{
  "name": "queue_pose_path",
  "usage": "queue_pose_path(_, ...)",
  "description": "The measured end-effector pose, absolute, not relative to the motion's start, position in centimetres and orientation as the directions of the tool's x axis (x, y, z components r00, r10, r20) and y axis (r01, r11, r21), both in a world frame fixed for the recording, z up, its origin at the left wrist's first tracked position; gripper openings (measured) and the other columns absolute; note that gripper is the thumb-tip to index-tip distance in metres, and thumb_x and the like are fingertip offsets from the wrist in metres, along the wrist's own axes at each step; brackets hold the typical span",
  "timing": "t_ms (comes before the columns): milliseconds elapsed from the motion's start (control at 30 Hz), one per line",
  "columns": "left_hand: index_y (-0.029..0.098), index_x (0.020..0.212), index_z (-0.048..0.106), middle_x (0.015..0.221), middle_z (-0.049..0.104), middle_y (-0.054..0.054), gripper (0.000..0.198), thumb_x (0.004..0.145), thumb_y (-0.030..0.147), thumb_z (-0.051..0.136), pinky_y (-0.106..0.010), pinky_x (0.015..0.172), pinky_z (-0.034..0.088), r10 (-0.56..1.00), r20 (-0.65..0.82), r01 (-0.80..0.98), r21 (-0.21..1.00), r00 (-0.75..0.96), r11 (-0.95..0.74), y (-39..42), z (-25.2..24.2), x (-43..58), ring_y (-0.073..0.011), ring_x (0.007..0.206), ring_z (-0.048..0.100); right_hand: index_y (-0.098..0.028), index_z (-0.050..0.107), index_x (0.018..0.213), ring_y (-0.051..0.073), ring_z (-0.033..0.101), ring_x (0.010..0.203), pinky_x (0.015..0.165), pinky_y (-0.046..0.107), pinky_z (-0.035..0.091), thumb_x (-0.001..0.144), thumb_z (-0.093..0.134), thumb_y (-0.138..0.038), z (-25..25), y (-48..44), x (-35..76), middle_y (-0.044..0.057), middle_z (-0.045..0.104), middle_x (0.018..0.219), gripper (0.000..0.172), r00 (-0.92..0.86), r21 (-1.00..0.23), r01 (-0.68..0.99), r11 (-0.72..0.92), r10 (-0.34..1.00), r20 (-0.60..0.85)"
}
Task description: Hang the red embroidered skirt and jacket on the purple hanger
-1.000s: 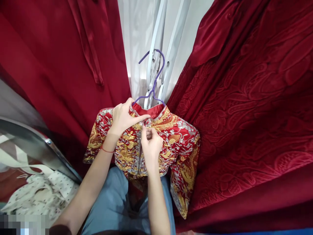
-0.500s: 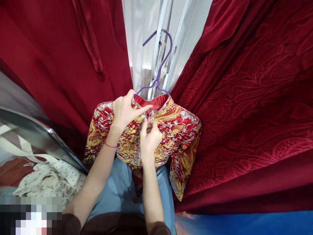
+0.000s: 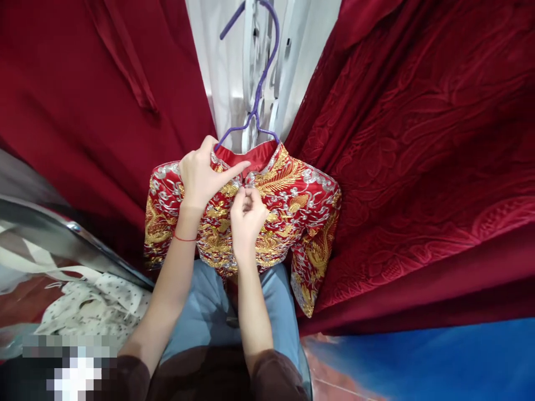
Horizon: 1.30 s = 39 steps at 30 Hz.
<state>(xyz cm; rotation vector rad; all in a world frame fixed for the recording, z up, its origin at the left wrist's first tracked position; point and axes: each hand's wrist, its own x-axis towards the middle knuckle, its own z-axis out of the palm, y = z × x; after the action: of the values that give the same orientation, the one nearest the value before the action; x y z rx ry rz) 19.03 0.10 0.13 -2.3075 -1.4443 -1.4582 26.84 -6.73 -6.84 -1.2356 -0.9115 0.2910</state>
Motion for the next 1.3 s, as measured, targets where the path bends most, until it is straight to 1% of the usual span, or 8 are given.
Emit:
queue_pose_path(100, 0.019, 0.112, 0.064, 0.079, 0.069, -0.008, 0.066, 0.075, 0.073, 0.064, -0.033, 0.074, 0.041, 0.667, 0.737, 0.727, 0.399, 0.108, -0.559, 0.3, 0.0, 19.3, -0.0257, 0.085, 0.064, -0.02, 0.053, 0.069, 0.008, 0.045, 0.045, 0.05, 0.023, 0.038, 0.093, 0.054, -0.046, -6.7, -6.5, 27.1, -0.006, 0.049, 0.052, 0.035, 0.642, -0.902, 0.297, 0.314, 0.633, 0.432)
queue_pose_path(267, 0.018, 0.111, 0.065, 0.076, 0.069, -0.006, 0.063, 0.076, 0.071, 0.066, -0.031, 0.074, 0.042, 0.628, 0.774, 0.747, 0.369, 0.083, -0.553, 0.6, -0.4, 19.7, -0.0247, 0.084, 0.065, -0.02, 0.058, 0.079, 0.009, 0.052, 0.048, 0.048, 0.022, 0.042, 0.092, 0.057, -0.047, -7.2, -6.2, 26.7, -0.004, 0.06, 0.06, 0.03, 0.646, -0.89, 0.03, 0.456, 0.671, 0.365)
queue_pose_path(467, 0.019, 0.104, 0.067, 0.07, 0.066, -0.004, 0.057, 0.077, 0.07, 0.065, -0.029, 0.069, 0.04, 0.597, 0.799, 0.768, 0.335, 0.076, -0.546, 1.3, -0.4, 19.5, -0.022, 0.074, 0.063, -0.02, 0.056, 0.075, 0.007, 0.043, 0.04, 0.042, 0.021, 0.035, 0.09, 0.058, -0.044, -7.8, -6.4, 26.5, -0.007, 0.051, 0.052, 0.029, 0.615, -0.863, -0.128, 0.489, 0.721, 0.317)
queue_pose_path(533, 0.02, 0.099, 0.067, 0.065, 0.063, -0.002, 0.057, 0.075, 0.071, 0.066, -0.028, 0.066, 0.038, 0.587, 0.806, 0.775, 0.322, 0.077, -0.544, 1.5, -0.4, 19.4, -0.0201, 0.068, 0.06, -0.02, 0.055, 0.074, 0.007, 0.041, 0.041, 0.043, 0.021, 0.033, 0.091, 0.057, -0.043, -8.4, -6.6, 26.4, -0.008, 0.047, 0.051, 0.029, 0.613, -0.875, -0.113, 0.47, 0.726, 0.311)
queue_pose_path(667, 0.019, 0.094, 0.067, 0.06, 0.058, 0.0, 0.059, 0.07, 0.073, 0.07, -0.028, 0.062, 0.034, 0.573, 0.817, 0.789, 0.307, 0.068, -0.532, 1.8, -0.3, 19.4, -0.0177, 0.061, 0.054, -0.02, 0.051, 0.069, 0.007, 0.034, 0.048, 0.048, 0.021, 0.027, 0.092, 0.055, -0.042, -10.7, -7.1, 26.2, -0.008, 0.037, 0.053, 0.032, 0.64, -0.912, 0.003, 0.409, 0.7, 0.316)
queue_pose_path(867, 0.02, 0.092, 0.065, 0.057, 0.054, 0.002, 0.052, 0.074, 0.068, 0.069, -0.028, 0.06, 0.031, 0.526, 0.848, 0.796, 0.28, 0.056, -0.536, 1.8, -0.6, 19.7, -0.0166, 0.057, 0.051, -0.02, 0.051, 0.069, 0.008, 0.028, 0.049, 0.049, 0.023, 0.021, 0.093, 0.052, -0.04, -13.6, -7.8, 26.8, -0.008, 0.031, 0.054, 0.031, 0.605, -0.939, 0.07, 0.338, 0.734, 0.309)
queue_pose_path(1133, 0.02, 0.092, 0.066, 0.06, 0.058, -0.001, 0.053, 0.072, 0.069, 0.07, -0.031, 0.063, 0.037, 0.576, 0.817, 0.782, 0.334, 0.039, -0.527, 1.6, -0.6, 19.8, -0.0197, 0.061, 0.056, -0.02, 0.052, 0.072, 0.009, 0.029, 0.051, 0.051, 0.024, 0.021, 0.096, 0.047, -0.043, -15.6, -8.7, 27.1, -0.008, 0.03, 0.055, 0.034, 0.55, -0.946, 0.169, 0.276, 0.77, 0.323)
queue_pose_path(1300, 0.02, 0.097, 0.066, 0.067, 0.063, -0.003, 0.053, 0.073, 0.067, 0.071, -0.032, 0.068, 0.041, 0.606, 0.794, 0.777, 0.35, 0.052, -0.524, 1.4, -0.7, 19.5, -0.0214, 0.068, 0.061, -0.021, 0.046, 0.07, 0.009, 0.026, 0.053, 0.052, 0.024, 0.021, 0.096, 0.046, -0.045, -20.1, -8.9, 26.0, -0.008, 0.027, 0.058, 0.035, 0.569, -0.969, 0.093, 0.228, 0.787, 0.24)
